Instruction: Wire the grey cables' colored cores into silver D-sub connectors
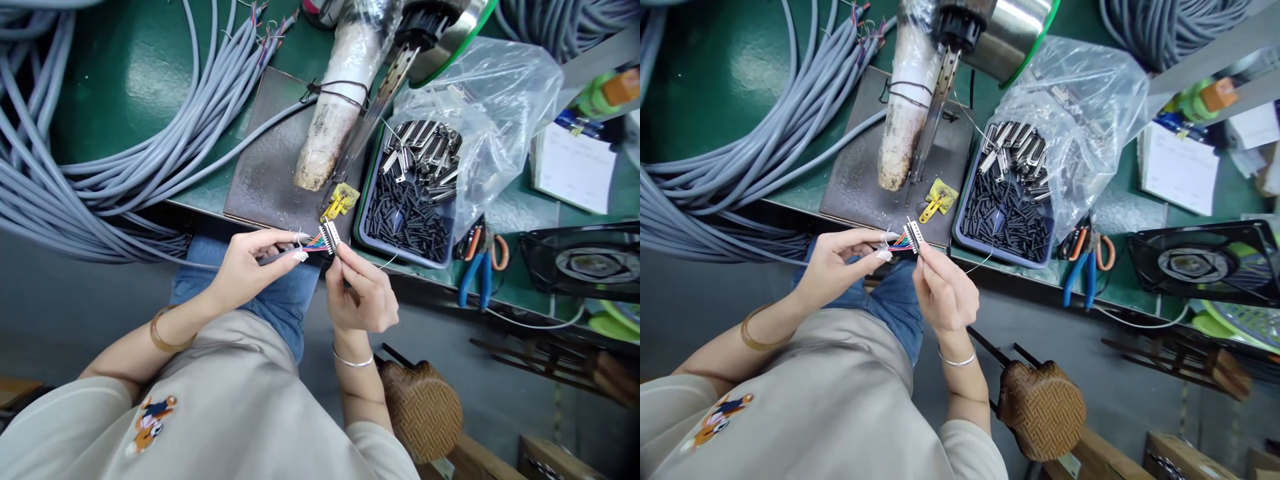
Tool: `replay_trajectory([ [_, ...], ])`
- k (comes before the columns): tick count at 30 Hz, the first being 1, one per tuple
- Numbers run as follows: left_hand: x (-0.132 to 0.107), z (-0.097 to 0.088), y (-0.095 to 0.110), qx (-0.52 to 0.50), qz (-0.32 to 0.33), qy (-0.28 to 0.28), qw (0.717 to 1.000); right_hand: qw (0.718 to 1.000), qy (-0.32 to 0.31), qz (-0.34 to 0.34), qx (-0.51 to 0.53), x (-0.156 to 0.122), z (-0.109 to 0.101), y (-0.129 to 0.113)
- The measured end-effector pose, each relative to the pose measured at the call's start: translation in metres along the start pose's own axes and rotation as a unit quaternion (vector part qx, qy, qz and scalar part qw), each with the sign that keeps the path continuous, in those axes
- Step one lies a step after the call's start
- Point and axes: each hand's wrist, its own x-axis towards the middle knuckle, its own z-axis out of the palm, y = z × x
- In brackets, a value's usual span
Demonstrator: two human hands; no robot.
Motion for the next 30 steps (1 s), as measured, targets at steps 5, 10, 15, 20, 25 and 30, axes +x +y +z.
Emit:
replay_trajectory([
  [5,0.006,0.005,0.001,-0.114,-0.051,0.04,0.991,0.993,-0.055,0.094,0.045,0.004,0.006,-0.008],
  [10,0.013,0.01,0.002,-0.078,-0.02,0.088,0.993,0.983,-0.055,0.142,0.1,0.012,0.014,-0.008],
  [15,0.015,0.012,0.0,-0.073,0.0,0.104,0.992,0.984,-0.058,0.142,0.096,0.012,0.019,-0.004],
  [20,0.017,0.009,-0.001,-0.017,0.019,0.055,0.998,0.971,-0.085,0.178,0.133,0.014,0.012,0.0],
  [25,0.015,0.006,0.006,0.043,0.026,-0.02,0.999,0.967,-0.14,0.193,0.09,0.031,-0.022,-0.001],
  [30,0.01,0.006,0.01,0.067,0.038,-0.104,0.992,0.95,-0.313,-0.013,0.004,0.045,-0.029,-0.005],
])
